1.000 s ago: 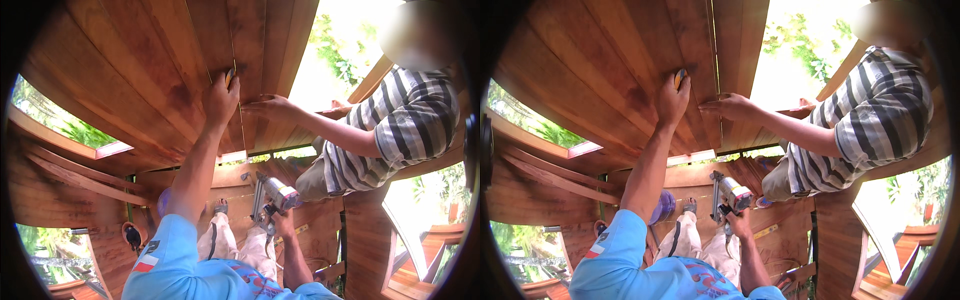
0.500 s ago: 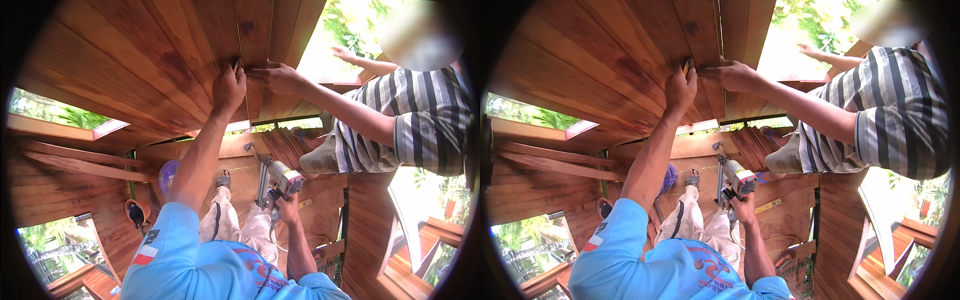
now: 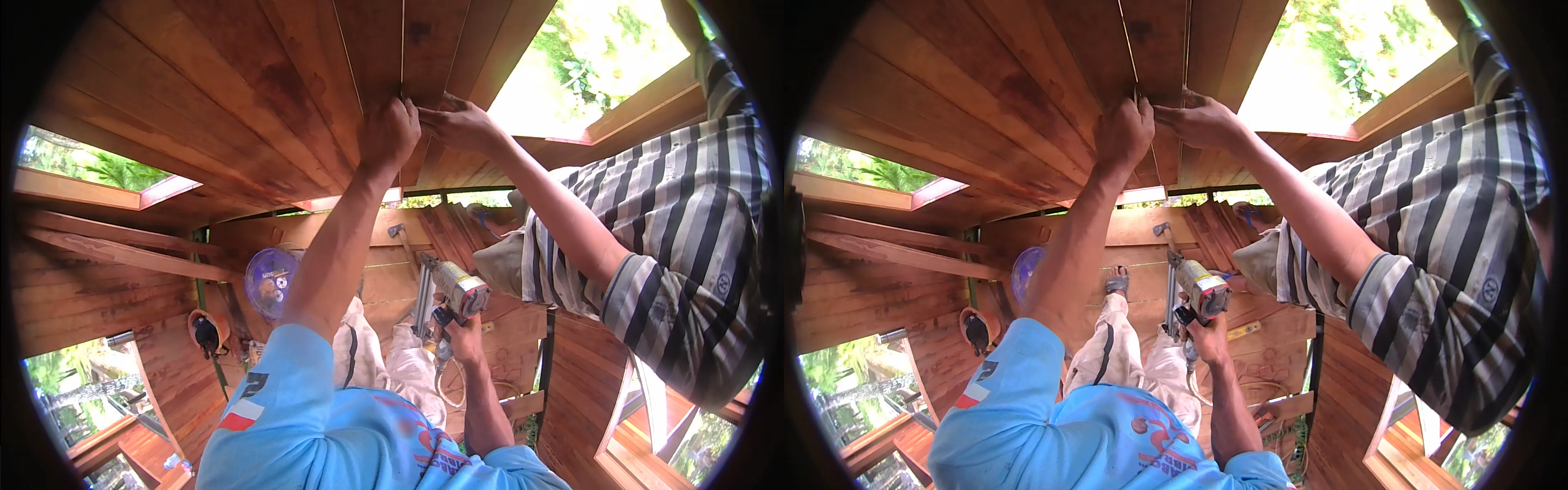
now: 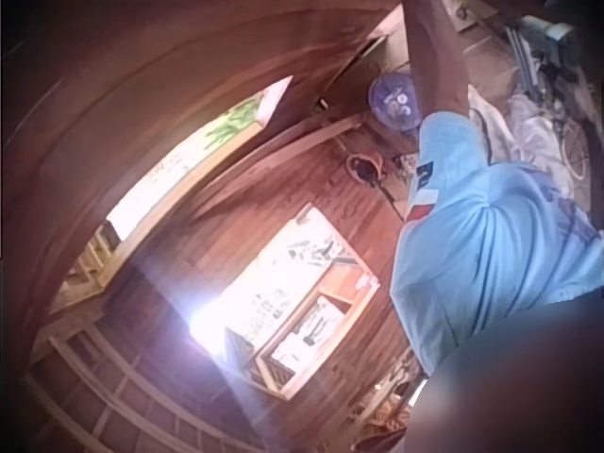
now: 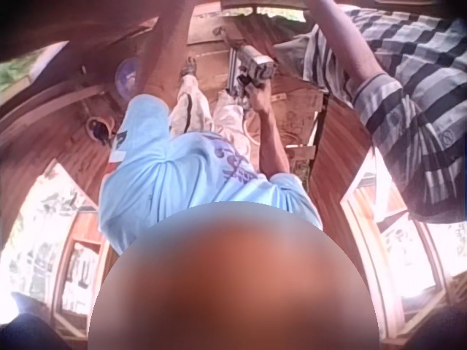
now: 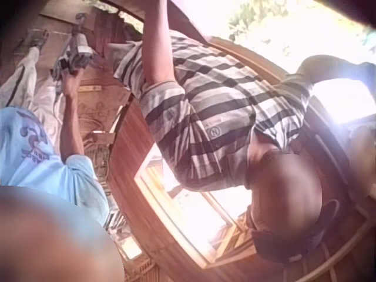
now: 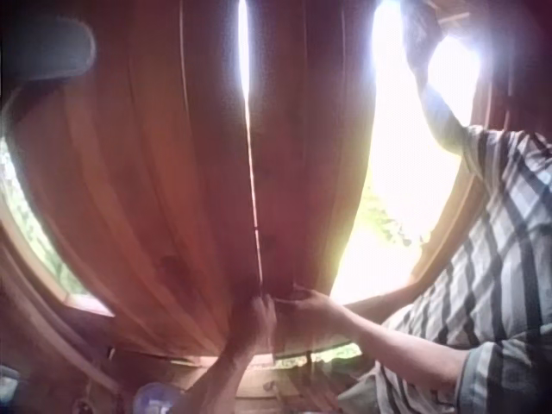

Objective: The person uses a pneumatic nail gun to fasten wooden planks to a curved ceiling structure. A coworker assists by holding and aligning the planks. The person repeatedly positions planks and drives nails along the seams.

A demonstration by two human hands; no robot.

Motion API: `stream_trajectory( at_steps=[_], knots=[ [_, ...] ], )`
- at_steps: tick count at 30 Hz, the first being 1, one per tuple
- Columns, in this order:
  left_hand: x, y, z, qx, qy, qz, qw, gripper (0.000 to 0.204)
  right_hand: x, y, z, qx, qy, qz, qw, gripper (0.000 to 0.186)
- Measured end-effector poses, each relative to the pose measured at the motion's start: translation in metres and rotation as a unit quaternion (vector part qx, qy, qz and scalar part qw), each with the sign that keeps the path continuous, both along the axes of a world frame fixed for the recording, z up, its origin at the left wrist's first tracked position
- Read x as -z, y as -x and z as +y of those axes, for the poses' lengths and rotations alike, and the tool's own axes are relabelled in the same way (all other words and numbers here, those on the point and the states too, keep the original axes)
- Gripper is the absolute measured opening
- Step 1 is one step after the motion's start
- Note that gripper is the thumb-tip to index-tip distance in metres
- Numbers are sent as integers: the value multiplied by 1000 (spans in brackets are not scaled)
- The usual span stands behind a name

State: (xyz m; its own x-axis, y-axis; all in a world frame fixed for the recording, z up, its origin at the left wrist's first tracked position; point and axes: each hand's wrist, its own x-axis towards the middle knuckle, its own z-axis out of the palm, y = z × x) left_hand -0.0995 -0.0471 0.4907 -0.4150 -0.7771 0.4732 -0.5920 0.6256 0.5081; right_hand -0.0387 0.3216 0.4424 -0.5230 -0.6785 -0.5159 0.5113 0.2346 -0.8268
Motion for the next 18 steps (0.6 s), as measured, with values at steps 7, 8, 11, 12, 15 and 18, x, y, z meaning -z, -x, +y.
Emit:
stream_trajectory(
  at_steps=[7,8,11,12,15,18],
  knots=[
    [-25,15,-17,-5,2,-22,1000,40,-12,14,-14,-13,-24,-17,999,38],
    [-31,16,-21,4,-14,-37,999,39,-13,17,-18,-19,-37,-15,999,38],
    [-50,20,-33,49,-59,-60,995,46,-6,32,-41,-12,-44,-10,999,39],
    [-53,23,-35,52,-67,-87,993,40,1,39,-51,-10,-8,24,1000,40],
    [-58,34,-31,12,-68,-107,992,38,34,59,-86,63,132,49,988,37],
    [-59,39,-22,-21,1,-106,994,40,75,93,-125,123,160,3,979,30]
  ],
)
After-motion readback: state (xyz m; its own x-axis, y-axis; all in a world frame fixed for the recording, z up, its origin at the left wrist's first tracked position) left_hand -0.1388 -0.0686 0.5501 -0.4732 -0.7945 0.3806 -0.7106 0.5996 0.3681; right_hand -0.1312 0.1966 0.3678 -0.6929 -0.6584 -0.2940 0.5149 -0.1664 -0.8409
